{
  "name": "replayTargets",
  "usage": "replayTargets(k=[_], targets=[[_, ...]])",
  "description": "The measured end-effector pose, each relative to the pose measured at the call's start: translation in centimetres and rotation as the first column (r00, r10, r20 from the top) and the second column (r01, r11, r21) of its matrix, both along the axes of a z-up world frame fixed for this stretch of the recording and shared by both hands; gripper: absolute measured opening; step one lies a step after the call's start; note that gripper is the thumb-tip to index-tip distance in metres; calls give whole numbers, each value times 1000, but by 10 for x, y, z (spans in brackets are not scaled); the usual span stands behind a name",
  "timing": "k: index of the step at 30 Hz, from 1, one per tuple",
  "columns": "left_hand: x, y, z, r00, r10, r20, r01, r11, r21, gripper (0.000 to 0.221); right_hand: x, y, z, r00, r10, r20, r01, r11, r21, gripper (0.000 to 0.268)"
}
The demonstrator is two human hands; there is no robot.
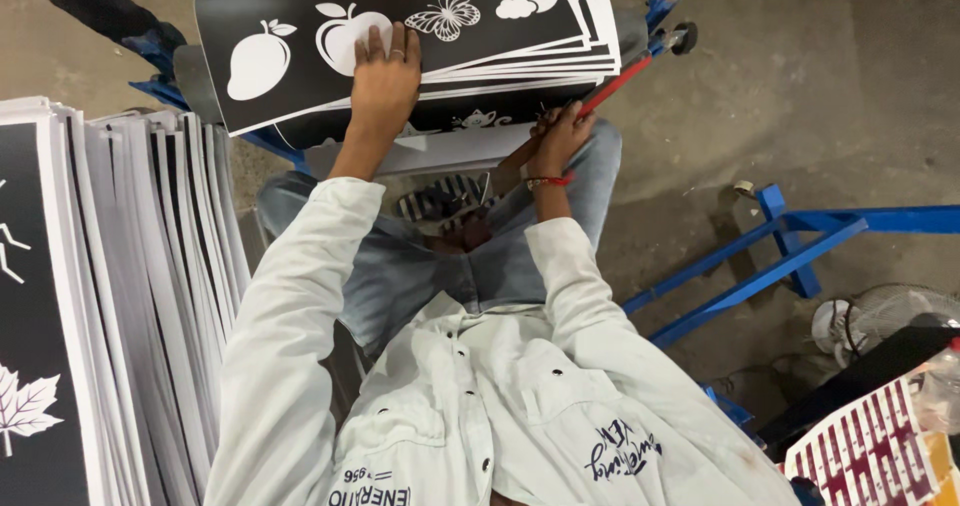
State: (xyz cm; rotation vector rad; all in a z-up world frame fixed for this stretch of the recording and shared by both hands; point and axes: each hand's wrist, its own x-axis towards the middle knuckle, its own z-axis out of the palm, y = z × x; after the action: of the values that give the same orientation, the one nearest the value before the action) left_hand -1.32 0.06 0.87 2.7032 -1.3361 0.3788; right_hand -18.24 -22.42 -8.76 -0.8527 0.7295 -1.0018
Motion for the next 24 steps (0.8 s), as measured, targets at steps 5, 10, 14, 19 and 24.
replayTargets(k=[5,10,14,19,24], targets=[[3,-1,-5,997,5,81,-6,1000,9,56,6,27,-16,993,-19,-113,31,994,105,16],[9,0,-4,994,-17,110,13,999,39,60,12,80,-41,997,68,38,-66,995,-74,14],[7,0,8,1000,-10,-5,11,997,78,71,26,89,-30,972,222,-72,-224,974,-31,14],[4,2,21,999,-5,53,4,1000,1,76,11,10,-7,1000,-17,-18,17,1000,-13,15],[-1,0,16,998,5,59,-2,999,-48,70,-5,-23,0,999,-39,27,37,997,74,14]])
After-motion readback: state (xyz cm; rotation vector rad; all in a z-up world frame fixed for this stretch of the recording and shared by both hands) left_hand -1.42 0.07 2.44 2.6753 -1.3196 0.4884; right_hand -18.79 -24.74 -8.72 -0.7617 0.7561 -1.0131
